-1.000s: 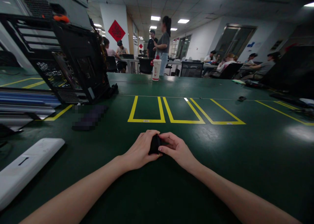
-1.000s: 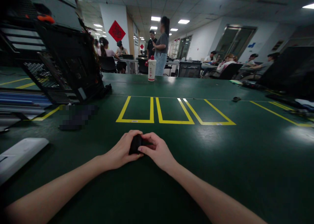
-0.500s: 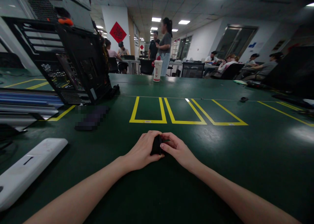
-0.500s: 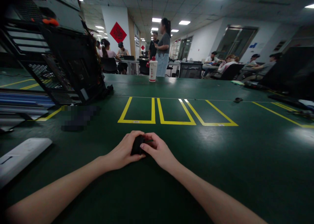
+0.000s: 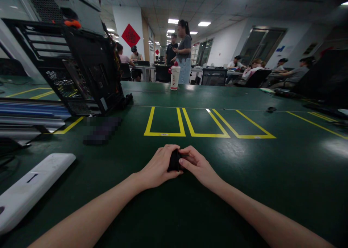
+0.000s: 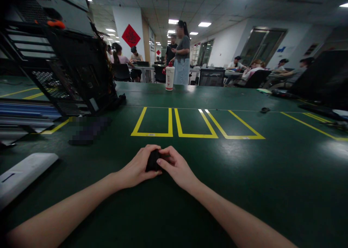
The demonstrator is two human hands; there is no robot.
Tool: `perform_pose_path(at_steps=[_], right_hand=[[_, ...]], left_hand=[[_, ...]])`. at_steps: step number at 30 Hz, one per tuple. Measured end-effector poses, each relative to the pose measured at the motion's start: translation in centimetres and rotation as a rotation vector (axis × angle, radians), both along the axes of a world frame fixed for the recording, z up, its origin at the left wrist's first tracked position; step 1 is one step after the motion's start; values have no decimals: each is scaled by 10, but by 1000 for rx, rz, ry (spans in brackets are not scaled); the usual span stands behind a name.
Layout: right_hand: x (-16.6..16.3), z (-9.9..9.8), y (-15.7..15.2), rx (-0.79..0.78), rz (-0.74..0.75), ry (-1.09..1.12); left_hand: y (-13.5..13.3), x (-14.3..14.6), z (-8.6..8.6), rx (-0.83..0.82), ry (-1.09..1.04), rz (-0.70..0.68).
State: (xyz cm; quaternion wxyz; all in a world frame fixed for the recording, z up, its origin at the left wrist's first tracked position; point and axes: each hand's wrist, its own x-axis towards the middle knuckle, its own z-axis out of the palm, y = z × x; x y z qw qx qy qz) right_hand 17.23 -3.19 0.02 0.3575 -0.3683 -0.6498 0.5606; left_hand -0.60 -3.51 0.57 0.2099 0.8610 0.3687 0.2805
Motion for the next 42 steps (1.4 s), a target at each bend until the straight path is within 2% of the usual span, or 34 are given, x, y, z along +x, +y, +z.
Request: perform_pose_path(at_steps=[6, 15, 26, 34, 39, 42], right_hand=[[0, -2, 1, -13, -29, -36], [1, 3, -3, -43, 47, 25], [0, -4, 2, -15, -10, 11], [3, -3, 0, -32, 74, 59], [1, -4, 1, -21, 32, 55], [1, -3, 2, -13, 22, 44]], left_hand=[[1, 0, -1, -7, -15, 4], [0, -1, 0, -15, -2, 6], [1, 0, -1, -3, -6, 4], [-1, -1, 5, -25, 20, -12], [1, 0, -1, -9, 1, 7], [0, 0, 1, -13, 2, -2]])
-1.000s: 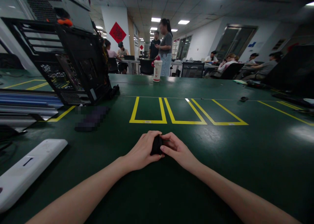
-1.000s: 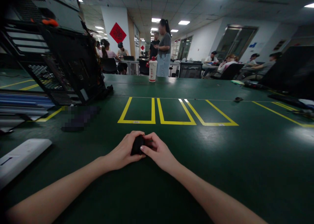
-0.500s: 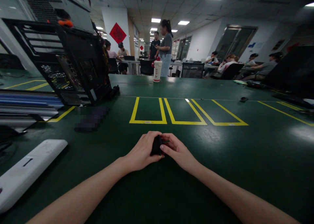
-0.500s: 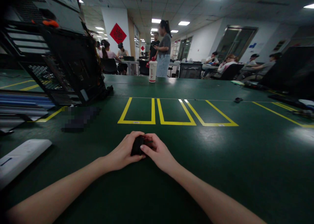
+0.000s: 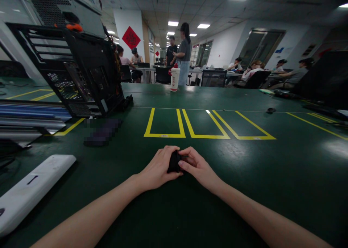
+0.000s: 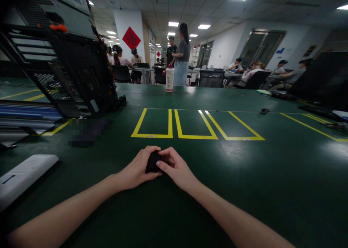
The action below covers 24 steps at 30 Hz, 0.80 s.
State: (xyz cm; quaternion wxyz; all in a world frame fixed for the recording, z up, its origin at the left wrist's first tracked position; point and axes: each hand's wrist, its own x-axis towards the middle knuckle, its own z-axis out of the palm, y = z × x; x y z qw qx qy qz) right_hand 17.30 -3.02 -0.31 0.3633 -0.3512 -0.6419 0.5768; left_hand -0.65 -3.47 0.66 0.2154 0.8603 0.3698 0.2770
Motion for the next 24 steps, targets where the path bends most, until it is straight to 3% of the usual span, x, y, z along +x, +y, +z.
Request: perform_pose_path(at_steps=[5, 14, 24], right_hand=[[0, 0, 0, -13, -15, -30], [1, -1, 0, -17, 35, 19], [1, -1, 1, -15, 3, -39]], left_hand=[[-2, -1, 6, -20, 5, -11], [0, 0, -2, 9, 4, 8], [-3, -1, 9, -33, 20, -16]])
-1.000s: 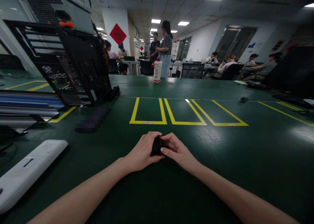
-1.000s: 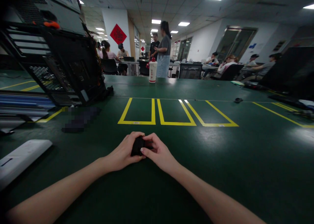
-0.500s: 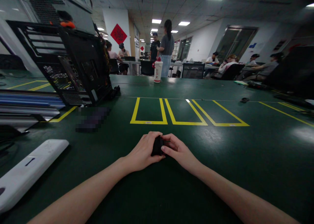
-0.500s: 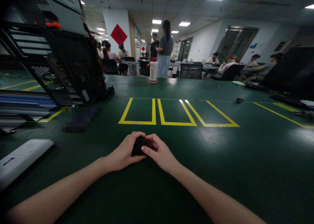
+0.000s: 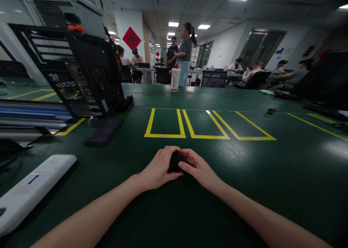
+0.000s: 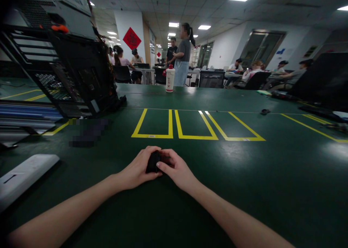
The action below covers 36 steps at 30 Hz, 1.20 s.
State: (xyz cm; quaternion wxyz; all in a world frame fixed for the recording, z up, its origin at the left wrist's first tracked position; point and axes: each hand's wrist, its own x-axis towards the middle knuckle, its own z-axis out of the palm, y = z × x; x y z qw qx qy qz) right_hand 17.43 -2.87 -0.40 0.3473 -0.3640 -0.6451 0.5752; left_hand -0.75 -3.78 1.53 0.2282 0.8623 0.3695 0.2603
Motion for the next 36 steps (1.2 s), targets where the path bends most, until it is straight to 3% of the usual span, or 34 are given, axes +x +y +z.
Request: perform_pose_path(at_steps=[6, 16, 23, 30, 36], right_hand=[[1, 4, -2, -22, 51, 36], [-1, 3, 0, -21, 10, 45], [3, 4, 0, -38, 97, 106], [2, 4, 0, -39, 28, 54], [3, 4, 1, -28, 58, 20]], left_hand=[[1, 0, -4, 18, -16, 20], [2, 2, -9, 35, -35, 20], [3, 1, -11, 30, -15, 21], [3, 2, -9, 23, -21, 27], [4, 3, -11, 30, -35, 27]])
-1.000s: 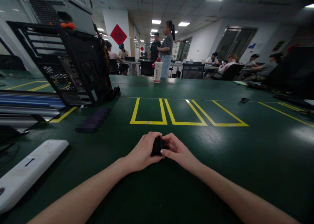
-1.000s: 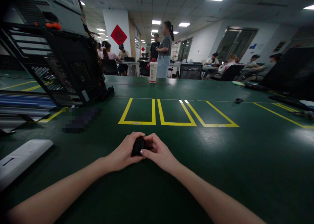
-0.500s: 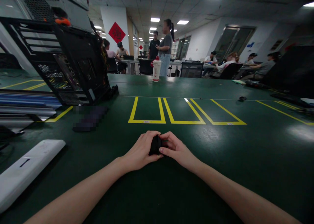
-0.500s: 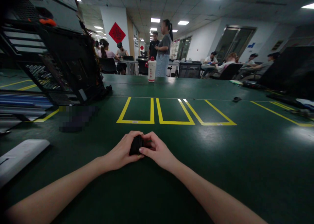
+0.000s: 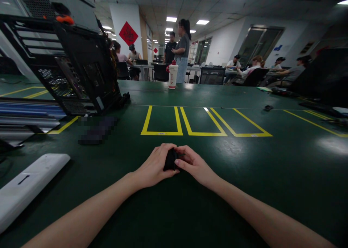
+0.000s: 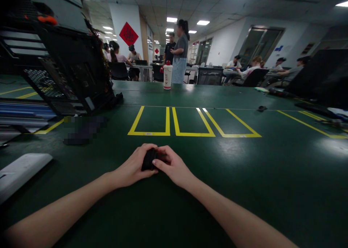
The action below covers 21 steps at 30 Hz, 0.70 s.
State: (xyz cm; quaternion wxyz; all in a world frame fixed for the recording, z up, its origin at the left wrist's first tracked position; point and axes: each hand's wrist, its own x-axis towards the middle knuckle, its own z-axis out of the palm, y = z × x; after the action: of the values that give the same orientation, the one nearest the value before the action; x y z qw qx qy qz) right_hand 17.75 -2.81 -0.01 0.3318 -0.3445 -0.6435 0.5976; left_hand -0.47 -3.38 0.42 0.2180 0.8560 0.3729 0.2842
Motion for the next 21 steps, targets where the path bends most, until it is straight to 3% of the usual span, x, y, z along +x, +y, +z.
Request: perform_pose_path(at_steps=[5, 16, 21], right_hand=[[2, 2, 0, 2, 36, 46], [-2, -1, -2, 26, -40, -20], [0, 4, -4, -2, 23, 10]], left_hand=[[-1, -1, 2, 0, 14, 5], [0, 0, 0, -21, 1, -5], [-2, -2, 4, -39, 18, -19]])
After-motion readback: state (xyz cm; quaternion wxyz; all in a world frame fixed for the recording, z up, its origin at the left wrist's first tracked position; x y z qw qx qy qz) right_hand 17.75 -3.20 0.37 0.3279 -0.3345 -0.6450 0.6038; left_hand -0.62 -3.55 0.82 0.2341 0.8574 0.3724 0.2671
